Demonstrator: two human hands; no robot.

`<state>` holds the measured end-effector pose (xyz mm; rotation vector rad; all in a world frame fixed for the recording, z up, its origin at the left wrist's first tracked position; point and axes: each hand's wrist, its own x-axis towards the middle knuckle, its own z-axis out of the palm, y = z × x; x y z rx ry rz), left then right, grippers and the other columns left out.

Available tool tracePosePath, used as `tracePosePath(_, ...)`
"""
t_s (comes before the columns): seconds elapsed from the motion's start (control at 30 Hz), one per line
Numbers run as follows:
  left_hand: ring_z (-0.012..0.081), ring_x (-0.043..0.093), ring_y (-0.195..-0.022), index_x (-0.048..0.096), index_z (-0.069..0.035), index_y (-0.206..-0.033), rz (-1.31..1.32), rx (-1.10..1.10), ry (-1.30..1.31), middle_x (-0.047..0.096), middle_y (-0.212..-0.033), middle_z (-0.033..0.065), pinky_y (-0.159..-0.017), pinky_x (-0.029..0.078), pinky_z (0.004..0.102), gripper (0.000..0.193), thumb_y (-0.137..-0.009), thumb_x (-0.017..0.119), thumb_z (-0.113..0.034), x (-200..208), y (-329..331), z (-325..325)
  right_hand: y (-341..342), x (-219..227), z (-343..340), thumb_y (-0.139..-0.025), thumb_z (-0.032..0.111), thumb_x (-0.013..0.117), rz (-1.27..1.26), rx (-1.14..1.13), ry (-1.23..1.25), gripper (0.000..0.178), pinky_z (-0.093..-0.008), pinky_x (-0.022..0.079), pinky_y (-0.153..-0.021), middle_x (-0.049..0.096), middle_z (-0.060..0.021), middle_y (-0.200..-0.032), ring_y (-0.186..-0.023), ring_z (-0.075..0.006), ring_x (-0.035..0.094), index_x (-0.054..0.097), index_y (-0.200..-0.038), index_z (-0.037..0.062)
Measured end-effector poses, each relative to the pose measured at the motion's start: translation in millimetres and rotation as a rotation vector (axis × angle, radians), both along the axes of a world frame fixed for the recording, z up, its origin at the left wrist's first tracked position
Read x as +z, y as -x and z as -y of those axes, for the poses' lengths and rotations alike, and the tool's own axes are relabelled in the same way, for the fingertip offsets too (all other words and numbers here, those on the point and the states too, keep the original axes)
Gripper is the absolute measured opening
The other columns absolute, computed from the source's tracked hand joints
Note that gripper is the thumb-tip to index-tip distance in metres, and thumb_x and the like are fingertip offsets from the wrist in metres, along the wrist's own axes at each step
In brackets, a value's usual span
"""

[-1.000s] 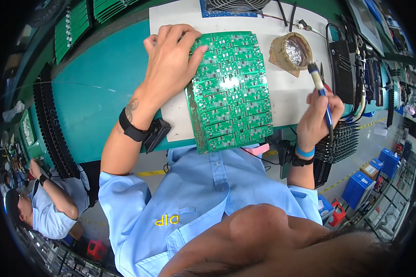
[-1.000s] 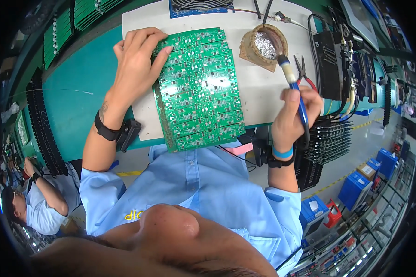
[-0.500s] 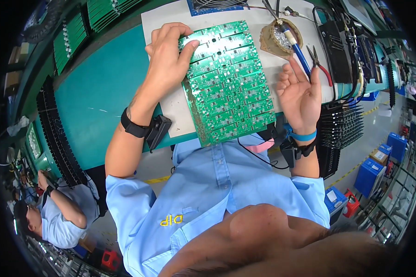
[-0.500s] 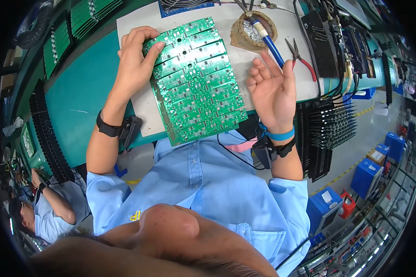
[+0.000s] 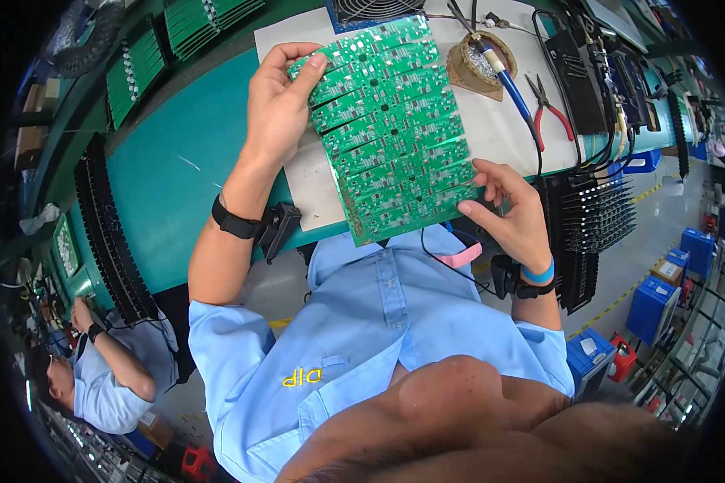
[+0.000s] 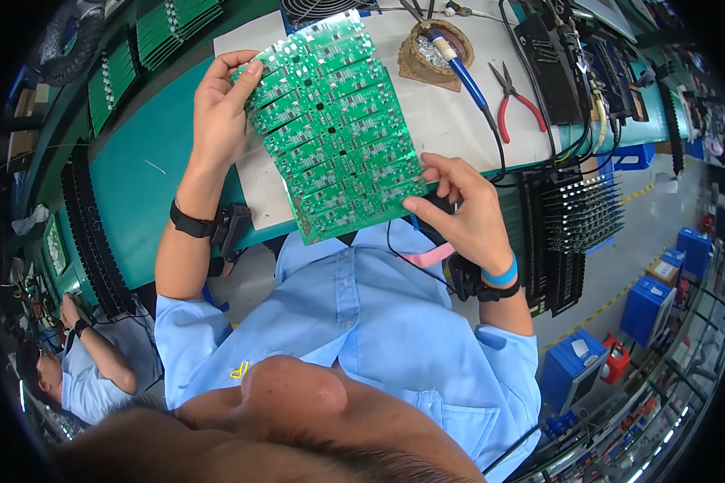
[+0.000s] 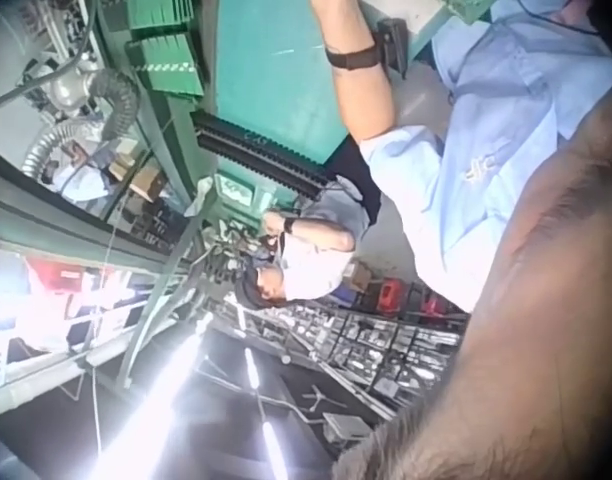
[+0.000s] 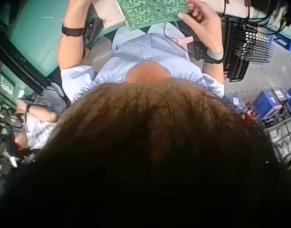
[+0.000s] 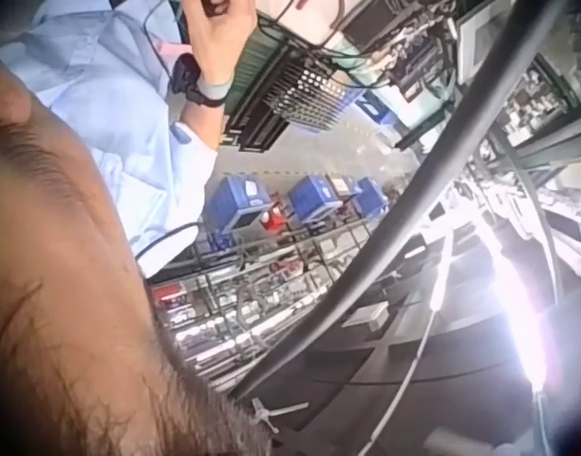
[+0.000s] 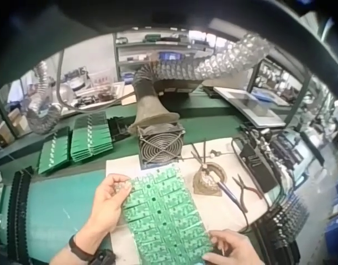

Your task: Soldering electronic components onto a printed circuit board.

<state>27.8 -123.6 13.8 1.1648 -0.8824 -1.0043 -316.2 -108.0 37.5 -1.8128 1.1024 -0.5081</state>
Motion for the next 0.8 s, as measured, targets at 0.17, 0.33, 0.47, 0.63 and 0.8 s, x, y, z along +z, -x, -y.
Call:
tracePosePath(0.17, 0.0105, 0.064, -0.098, 0.062, 0.000, -0.120, -0.258, -0.029, 0.166, 0.067, -0.111, 0.0032, -0.088, 0.052, 0.0283, 0.022, -0.101, 0.067, -0.010, 5, -5, -1, 3, 6, -7, -0.088, -0.001, 0.076, 0.148, -0.035, -0.102, 0.036, -0.0220, 0.046, -0.071, 0.068, -0.0055, -0.106, -0.079, -0.0091, 0.058, 0.066, -0.123, -0.0039)
tracePosePath(0.33, 0.0159, 0.063, -0.113, 0.061, 0.000, -0.125, -0.372, -0.063, 0.155, 0.068, -0.122, 0.0057, -0.099, 0.050, 0.0356, 0.025, -0.107, 0.059, -0.016, -4, -7, -4, -13, 37, -16, -0.090, -0.007, 0.070, 0.351, -0.232, 0.378, 0.021, -0.0257, 0.050, -0.066, 0.069, -0.0111, -0.099, -0.076, -0.0144, 0.063, 0.069, -0.112, -0.0056)
tracePosePath(0.47, 0.0299, 0.049, -0.141, 0.050, 0.002, -0.141, -0.406, -0.061, 0.078, 0.053, -0.150, 0.0151, -0.118, 0.039, 0.0473, 0.048, -0.112, 0.040, -0.034, 13, 9, -8, -21, 38, -19, -0.087, -0.011, 0.071, 0.238, -0.097, 0.851, 0.021, -0.0287, 0.053, -0.066, 0.070, -0.0159, -0.098, -0.078, -0.0206, 0.068, 0.071, -0.107, -0.0057)
tracePosePath(0.63, 0.0330, 0.039, -0.148, 0.047, 0.002, -0.148, -0.563, -0.141, 0.159, 0.043, -0.159, 0.0165, -0.121, 0.035, 0.0476, 0.066, -0.110, 0.027, -0.049, 10, 2, -8, -23, 27, -23, -0.078, -0.013, 0.075, 0.242, 0.011, 0.972, 0.030, -0.0309, 0.055, -0.069, 0.070, -0.0184, -0.100, -0.080, -0.0268, 0.070, 0.073, -0.106, -0.0046)
tracePosePath(0.8, 0.0296, 0.048, -0.142, 0.047, 0.003, -0.149, -0.545, -0.116, 0.173, 0.048, -0.155, 0.0174, -0.117, 0.040, 0.0452, 0.073, -0.109, 0.028, -0.054, 10, 2, -6, -22, 25, -25, -0.074, -0.013, 0.077, 0.253, 0.020, 0.970, 0.034, -0.0322, 0.055, -0.068, 0.070, -0.0179, -0.100, -0.080, -0.0278, 0.070, 0.073, -0.107, -0.0040)
